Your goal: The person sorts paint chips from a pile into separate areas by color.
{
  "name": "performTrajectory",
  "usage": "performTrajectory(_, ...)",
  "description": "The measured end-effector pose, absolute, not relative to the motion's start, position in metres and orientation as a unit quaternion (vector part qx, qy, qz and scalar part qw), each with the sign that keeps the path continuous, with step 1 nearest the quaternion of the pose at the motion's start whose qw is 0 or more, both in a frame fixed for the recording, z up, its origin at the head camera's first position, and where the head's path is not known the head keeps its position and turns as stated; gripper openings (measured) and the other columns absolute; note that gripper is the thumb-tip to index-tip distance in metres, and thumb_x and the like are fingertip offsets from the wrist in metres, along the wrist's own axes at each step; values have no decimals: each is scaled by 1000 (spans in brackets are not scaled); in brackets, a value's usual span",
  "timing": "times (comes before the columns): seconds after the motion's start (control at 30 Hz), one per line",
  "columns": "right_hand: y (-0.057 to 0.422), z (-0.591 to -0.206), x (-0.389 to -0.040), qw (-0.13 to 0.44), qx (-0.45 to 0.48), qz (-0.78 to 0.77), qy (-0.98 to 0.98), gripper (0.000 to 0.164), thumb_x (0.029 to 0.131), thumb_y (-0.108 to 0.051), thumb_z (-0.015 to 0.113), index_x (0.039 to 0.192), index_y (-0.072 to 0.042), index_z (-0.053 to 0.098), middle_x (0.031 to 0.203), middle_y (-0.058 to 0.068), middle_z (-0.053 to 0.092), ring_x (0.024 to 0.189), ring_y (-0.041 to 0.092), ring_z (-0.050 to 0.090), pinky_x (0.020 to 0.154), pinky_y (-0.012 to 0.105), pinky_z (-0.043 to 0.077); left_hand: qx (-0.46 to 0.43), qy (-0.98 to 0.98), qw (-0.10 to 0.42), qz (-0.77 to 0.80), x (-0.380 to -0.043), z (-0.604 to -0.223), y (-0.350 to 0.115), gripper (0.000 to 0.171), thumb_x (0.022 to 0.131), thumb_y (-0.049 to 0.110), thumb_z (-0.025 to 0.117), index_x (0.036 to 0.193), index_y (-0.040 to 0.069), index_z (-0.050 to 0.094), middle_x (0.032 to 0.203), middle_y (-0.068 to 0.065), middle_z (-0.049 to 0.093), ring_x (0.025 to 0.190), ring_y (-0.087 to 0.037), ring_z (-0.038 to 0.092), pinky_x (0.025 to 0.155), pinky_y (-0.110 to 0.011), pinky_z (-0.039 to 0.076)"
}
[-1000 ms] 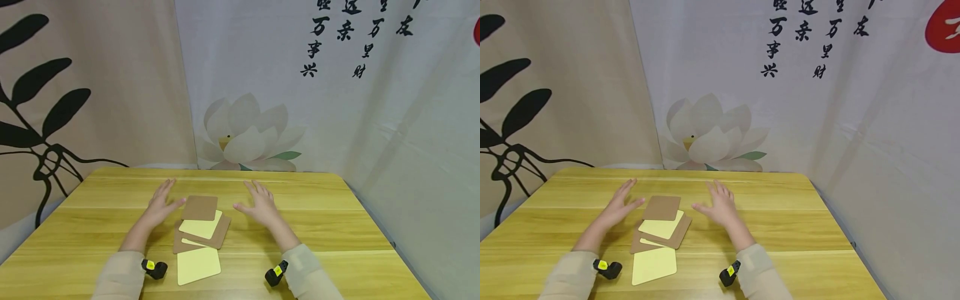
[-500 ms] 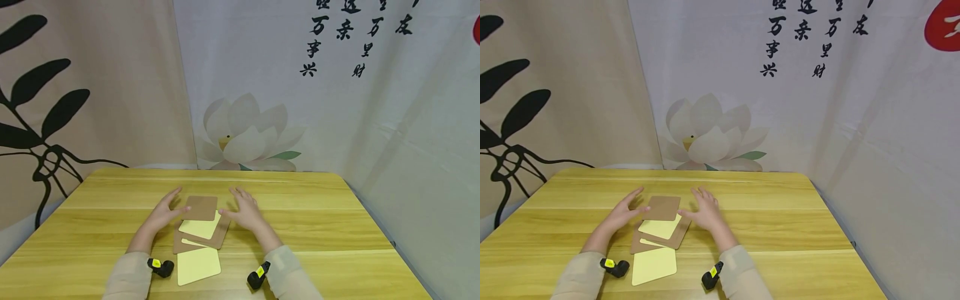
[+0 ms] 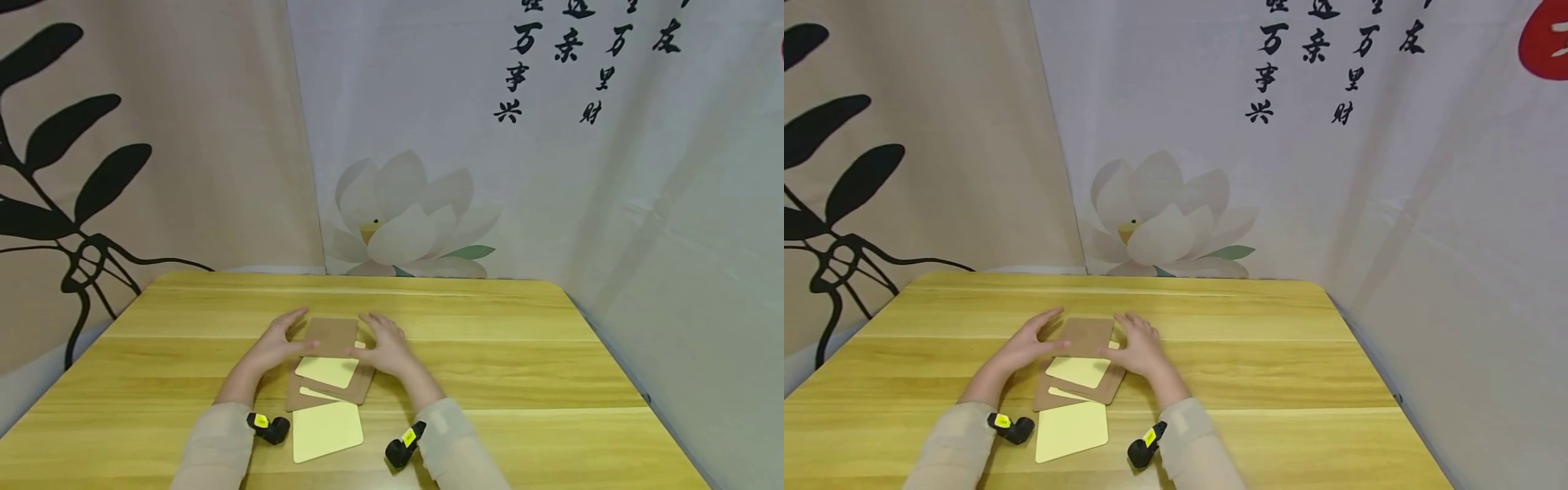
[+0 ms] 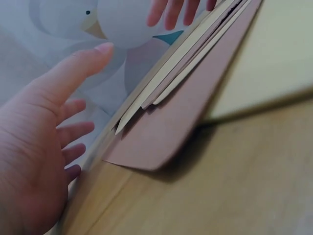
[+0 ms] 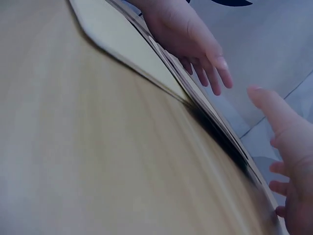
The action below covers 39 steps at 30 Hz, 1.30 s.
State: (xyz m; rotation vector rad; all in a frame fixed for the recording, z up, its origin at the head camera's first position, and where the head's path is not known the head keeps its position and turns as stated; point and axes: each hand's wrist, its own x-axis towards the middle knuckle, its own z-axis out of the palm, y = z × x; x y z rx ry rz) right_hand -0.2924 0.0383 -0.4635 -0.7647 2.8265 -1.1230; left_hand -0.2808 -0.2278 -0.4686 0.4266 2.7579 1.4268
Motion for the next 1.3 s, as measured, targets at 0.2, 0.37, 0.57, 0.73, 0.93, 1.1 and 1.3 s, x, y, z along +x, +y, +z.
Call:
performTrajectory(0.2, 30, -467, -297, 5, -262, -332, 906, 83, 83, -53, 68, 148, -12, 37, 151, 15, 32, 137, 38, 26, 108, 58, 15, 135, 903, 3, 408, -285, -469, -224, 94, 77, 47, 77, 149, 7, 32, 151, -26, 23, 136, -49, 17, 100, -70, 18)
performTrajectory(0.37, 27, -471, -300, 12, -266, -314, 911, 83, 82, -54, 69, 148, -14, 37, 151, 13, 32, 137, 38, 26, 108, 56, 15, 139, 919, -4, 370, -286, -470, -224, 94, 74, 47, 79, 147, 7, 36, 149, -26, 28, 134, -49, 19, 98, -72, 17)
performTrajectory(0.57, 25, -472, -303, 16, -281, -281, 917, 85, 82, -58, 66, 148, -14, 37, 151, 12, 32, 138, 33, 26, 109, 55, 14, 149, 923, -8, 355, -285, -468, -224, 91, 74, 43, 80, 146, 6, 39, 148, -24, 33, 134, -49, 19, 98, -72, 12)
performTrajectory(0.73, 24, -470, -305, 28, -291, -261, 920, 86, 81, -59, 66, 149, -15, 36, 152, 11, 31, 139, 31, 24, 110, 52, 12, 157, 924, -5, 348, -284, -467, -223, 89, 74, 41, 80, 145, 5, 40, 147, -25, 33, 135, -48, 17, 100, -71, 8)
performTrajectory(0.93, 24, -470, -305, 35, -294, -249, 922, 83, 82, -59, 66, 148, -18, 37, 153, 7, 31, 140, 30, 21, 111, 51, 12, 172, 923, -10, 344, -283, -468, -222, 85, 75, 39, 79, 142, 1, 43, 147, -23, 34, 135, -47, 18, 102, -67, 4)
performTrajectory(1.1, 24, -470, -305, 25, -294, -251, 922, 80, 82, -56, 67, 147, -18, 41, 151, 7, 34, 139, 30, 25, 110, 51, 13, 189, 923, -16, 334, -283, -468, -222, 81, 77, 40, 78, 140, 1, 47, 147, -22, 36, 135, -46, 19, 102, -66, 4)
performTrajectory(1.3, 24, -470, -305, 26, -289, -262, 920, 77, 81, -53, 70, 145, -19, 44, 148, 7, 36, 137, 27, 28, 111, 48, 13, 198, 923, -12, 329, -284, -468, -222, 76, 77, 41, 78, 139, 5, 50, 147, -18, 37, 136, -45, 19, 103, -65, 2)
